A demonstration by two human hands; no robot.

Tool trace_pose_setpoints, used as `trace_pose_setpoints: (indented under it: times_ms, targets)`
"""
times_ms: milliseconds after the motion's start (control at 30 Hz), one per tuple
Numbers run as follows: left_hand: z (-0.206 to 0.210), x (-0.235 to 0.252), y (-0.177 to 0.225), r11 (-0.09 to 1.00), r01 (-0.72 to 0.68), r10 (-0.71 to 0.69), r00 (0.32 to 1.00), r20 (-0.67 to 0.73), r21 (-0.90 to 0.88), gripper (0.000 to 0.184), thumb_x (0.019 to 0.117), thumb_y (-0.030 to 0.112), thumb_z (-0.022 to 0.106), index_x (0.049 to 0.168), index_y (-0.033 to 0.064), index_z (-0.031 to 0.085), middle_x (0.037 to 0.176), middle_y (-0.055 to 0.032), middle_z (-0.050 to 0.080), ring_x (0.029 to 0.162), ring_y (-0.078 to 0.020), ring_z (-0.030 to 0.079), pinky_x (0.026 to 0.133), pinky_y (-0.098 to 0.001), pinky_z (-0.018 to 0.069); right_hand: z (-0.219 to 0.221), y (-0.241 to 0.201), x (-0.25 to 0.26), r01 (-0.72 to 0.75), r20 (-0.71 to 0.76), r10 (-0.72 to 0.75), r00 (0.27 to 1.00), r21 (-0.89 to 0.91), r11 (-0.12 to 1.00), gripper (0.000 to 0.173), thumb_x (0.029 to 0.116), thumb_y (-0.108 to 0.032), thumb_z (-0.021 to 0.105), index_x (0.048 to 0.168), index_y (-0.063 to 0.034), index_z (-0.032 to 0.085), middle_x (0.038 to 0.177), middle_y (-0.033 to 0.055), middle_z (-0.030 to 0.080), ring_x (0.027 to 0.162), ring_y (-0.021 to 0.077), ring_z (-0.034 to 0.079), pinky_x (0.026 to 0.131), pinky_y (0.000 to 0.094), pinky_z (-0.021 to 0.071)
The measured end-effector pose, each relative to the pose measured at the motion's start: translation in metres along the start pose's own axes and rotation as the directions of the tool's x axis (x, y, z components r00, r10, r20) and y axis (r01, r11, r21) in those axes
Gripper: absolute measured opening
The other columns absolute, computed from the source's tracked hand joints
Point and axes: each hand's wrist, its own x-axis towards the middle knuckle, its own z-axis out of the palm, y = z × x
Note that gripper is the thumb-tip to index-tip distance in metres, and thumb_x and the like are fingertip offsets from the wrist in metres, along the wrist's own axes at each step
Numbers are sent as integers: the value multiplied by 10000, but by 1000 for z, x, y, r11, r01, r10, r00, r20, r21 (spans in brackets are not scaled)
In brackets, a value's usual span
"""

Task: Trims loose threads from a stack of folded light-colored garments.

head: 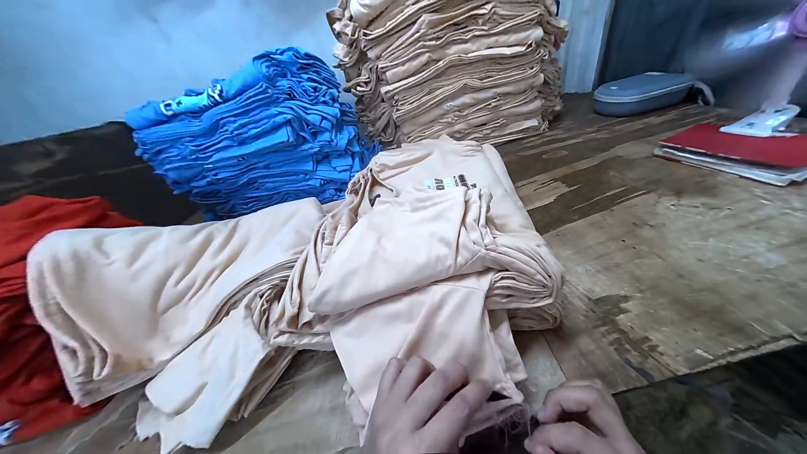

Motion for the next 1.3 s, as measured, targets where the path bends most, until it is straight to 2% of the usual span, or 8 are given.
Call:
trace_pose_setpoints:
  times_ms: [200, 400, 567, 700, 767, 900, 1033, 1300]
  targets:
    - [-22, -12, 1, 986, 132, -116, 983, 145, -101, 281, 958, 368, 719, 1215, 255, 715, 1035, -18, 658, 934, -141, 598, 838, -351, 462, 9, 6, 17, 125, 49, -115, 992, -358, 925, 368, 927, -361, 723, 1288, -350, 657, 1198, -2, 592, 1149, 139, 551, 989, 330, 449]
    - [-21, -2, -5, 941, 184, -169, 983, 76, -283, 62, 949, 156, 704, 985, 156, 754, 978, 9, 711, 914, -87, 640, 820, -267, 528, 26, 1, 32, 122, -46, -120, 992, 47, 991, 123, 937, -126, 733, 1057, -153, 724, 1161, 22, 683, 1144, 119, 643, 992, 288, 559]
    - [-1, 23, -12, 776, 336, -362, 930, 61, -534, 105, 970, 83, 645, 1061, 81, 697, 876, 33, 706, 698, -25, 638, 593, -174, 545, 53, 12, 62, -59, -136, 150, 979, 515, 855, 250, 1026, -76, 580, 1255, 21, 607, 1022, 56, 690, 918, 110, 676, 810, 261, 595]
    - [3, 31, -12, 696, 429, -468, 879, 90, -576, 162, 959, 60, 660, 1119, 64, 686, 790, 14, 689, 619, -67, 613, 530, -203, 512, 48, 11, 58, 68, -84, -64, 994, 44, 997, 527, 918, -500, 735, 1330, -184, 644, 1240, 44, 610, 1114, 115, 602, 940, 299, 544]
    - [2, 30, -10, 668, 447, -482, 869, 111, -595, 179, 951, 54, 671, 1130, 54, 678, 788, 3, 702, 612, -69, 618, 522, -203, 510, 42, 10, 47, 211, -92, -229, 969, -167, 963, 261, 932, -312, 742, 1190, -276, 742, 1119, 0, 692, 1040, 135, 634, 967, 372, 495]
    - [-3, 29, -4, 628, 446, -450, 877, 171, -637, 219, 929, 38, 707, 1144, 47, 667, 822, 8, 726, 647, -44, 644, 561, -186, 532, 20, 7, 28, 235, -206, -230, 951, -1, 972, 71, 953, -148, 721, 1006, -193, 735, 1008, -71, 628, 988, 40, 593, 951, 227, 484]
    - [1, 28, -2, 655, 428, -439, 886, 147, -622, 159, 944, 51, 687, 1102, 40, 690, 814, 9, 720, 651, -48, 646, 564, -191, 541, 36, 0, 30, 94, -173, -111, 979, -103, 990, 428, 859, -440, 816, 1225, -328, 625, 1268, -83, 514, 1180, 18, 523, 1010, 204, 460]
    - [-31, 6, 3, 903, 259, -237, 966, 108, -341, 340, 874, 313, 822, 1188, 211, 736, 1077, 20, 682, 986, -56, 646, 821, -218, 565, 12, 5, 9, 400, -74, -410, 909, -122, 908, 162, 923, -51, 718, 1061, -135, 739, 1114, -9, 686, 1068, 127, 621, 979, 257, 507]
